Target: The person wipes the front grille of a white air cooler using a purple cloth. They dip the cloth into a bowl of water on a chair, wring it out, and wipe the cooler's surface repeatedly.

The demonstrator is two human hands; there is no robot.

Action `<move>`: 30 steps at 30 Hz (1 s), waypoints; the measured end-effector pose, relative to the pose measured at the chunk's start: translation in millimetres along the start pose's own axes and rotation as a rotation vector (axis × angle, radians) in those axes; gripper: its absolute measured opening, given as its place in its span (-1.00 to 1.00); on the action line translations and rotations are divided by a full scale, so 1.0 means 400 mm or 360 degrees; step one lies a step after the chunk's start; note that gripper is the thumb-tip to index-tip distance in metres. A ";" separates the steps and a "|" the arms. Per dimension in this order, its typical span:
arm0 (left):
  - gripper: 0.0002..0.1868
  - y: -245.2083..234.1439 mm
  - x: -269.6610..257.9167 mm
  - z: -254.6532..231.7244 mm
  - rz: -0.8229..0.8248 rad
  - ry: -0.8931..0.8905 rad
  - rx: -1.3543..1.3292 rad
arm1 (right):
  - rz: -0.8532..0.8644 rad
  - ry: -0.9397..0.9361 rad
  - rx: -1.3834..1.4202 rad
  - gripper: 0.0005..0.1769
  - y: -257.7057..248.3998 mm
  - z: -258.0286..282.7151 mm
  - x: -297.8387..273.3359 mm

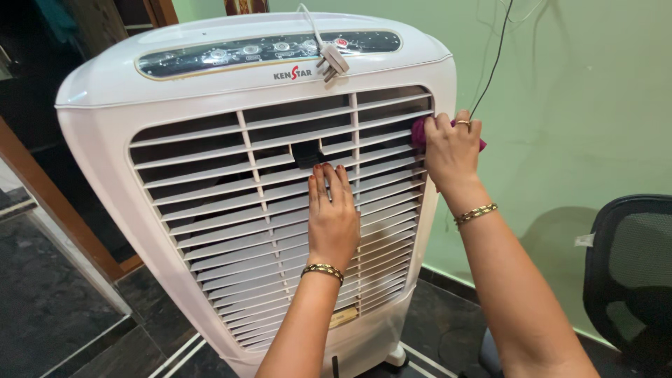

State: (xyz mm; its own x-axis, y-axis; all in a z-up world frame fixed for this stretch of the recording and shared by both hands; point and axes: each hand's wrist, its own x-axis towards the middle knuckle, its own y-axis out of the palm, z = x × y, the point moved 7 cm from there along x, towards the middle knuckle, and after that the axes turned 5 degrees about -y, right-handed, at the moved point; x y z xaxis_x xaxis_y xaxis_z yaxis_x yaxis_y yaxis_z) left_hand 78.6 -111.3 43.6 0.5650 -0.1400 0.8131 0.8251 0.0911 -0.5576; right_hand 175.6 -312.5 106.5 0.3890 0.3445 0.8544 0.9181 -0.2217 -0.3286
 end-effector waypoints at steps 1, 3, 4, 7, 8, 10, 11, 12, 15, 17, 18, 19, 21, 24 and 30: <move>-0.10 -0.004 0.002 0.004 0.0002 0.0011 -0.0039 | 0.0094 0.0060 0.0122 -0.76 0.012 -0.005 -0.006; -0.01 -0.010 0.001 0.008 0.0032 -0.0004 -0.0099 | 0.0284 0.0169 0.0354 -0.74 0.032 -0.018 -0.040; 0.03 -0.012 0.001 0.006 0.0048 -0.0008 -0.0134 | 0.0342 0.0302 0.0489 -0.75 0.040 -0.029 -0.071; 0.08 -0.022 0.007 -0.002 0.0069 -0.0030 -0.0129 | 0.0426 0.0655 0.0880 -0.67 0.055 -0.059 -0.148; 0.08 -0.024 0.008 -0.001 0.0074 -0.0026 -0.0120 | 0.0418 0.0758 0.1014 -0.64 0.054 -0.062 -0.168; 0.08 -0.022 0.006 -0.003 0.0097 -0.0007 -0.0103 | 0.0299 0.0823 0.1215 -0.61 0.036 -0.058 -0.169; 0.07 -0.023 0.001 -0.003 0.0086 -0.0008 -0.0107 | 0.0188 0.0785 0.1280 -0.61 0.015 -0.050 -0.155; 0.07 -0.024 0.004 -0.001 0.0064 -0.0014 -0.0110 | 0.0066 0.0740 0.1343 -0.61 -0.010 -0.041 -0.131; 0.06 -0.023 0.005 0.000 0.0053 -0.0024 -0.0132 | -0.0169 0.0359 0.1290 -0.64 -0.104 0.034 -0.056; 0.06 -0.020 0.005 0.000 0.0052 -0.0030 -0.0160 | -0.0182 0.0306 0.1243 -0.60 -0.137 0.091 -0.017; 0.05 -0.019 0.005 -0.001 0.0046 -0.0031 -0.0180 | -0.0189 0.0282 0.1216 -0.56 -0.150 0.118 -0.001; 0.05 -0.017 0.004 -0.001 0.0040 -0.0033 -0.0201 | -0.0277 0.0217 0.1192 -0.57 -0.170 0.147 0.013; -0.01 -0.021 0.001 -0.003 -0.0054 -0.0003 -0.0041 | -0.0446 0.0078 0.1139 -0.59 -0.203 0.189 0.028; -0.01 -0.018 0.002 -0.001 -0.0039 -0.0001 -0.0135 | -0.0395 -0.0040 0.0978 -0.50 -0.212 0.210 0.035; -0.02 -0.019 0.003 0.000 -0.0003 -0.0035 -0.0168 | -0.0435 -0.0292 0.0577 -0.57 -0.199 0.175 0.022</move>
State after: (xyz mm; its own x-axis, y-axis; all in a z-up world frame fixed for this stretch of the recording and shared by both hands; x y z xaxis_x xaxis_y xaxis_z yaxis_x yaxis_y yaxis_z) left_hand 73.0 -112.3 48.7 0.5641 -0.1183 0.8172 0.8220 -0.0139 -0.5694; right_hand 111.5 -227.9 112.1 0.1073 0.5081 0.8546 0.9431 0.2200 -0.2492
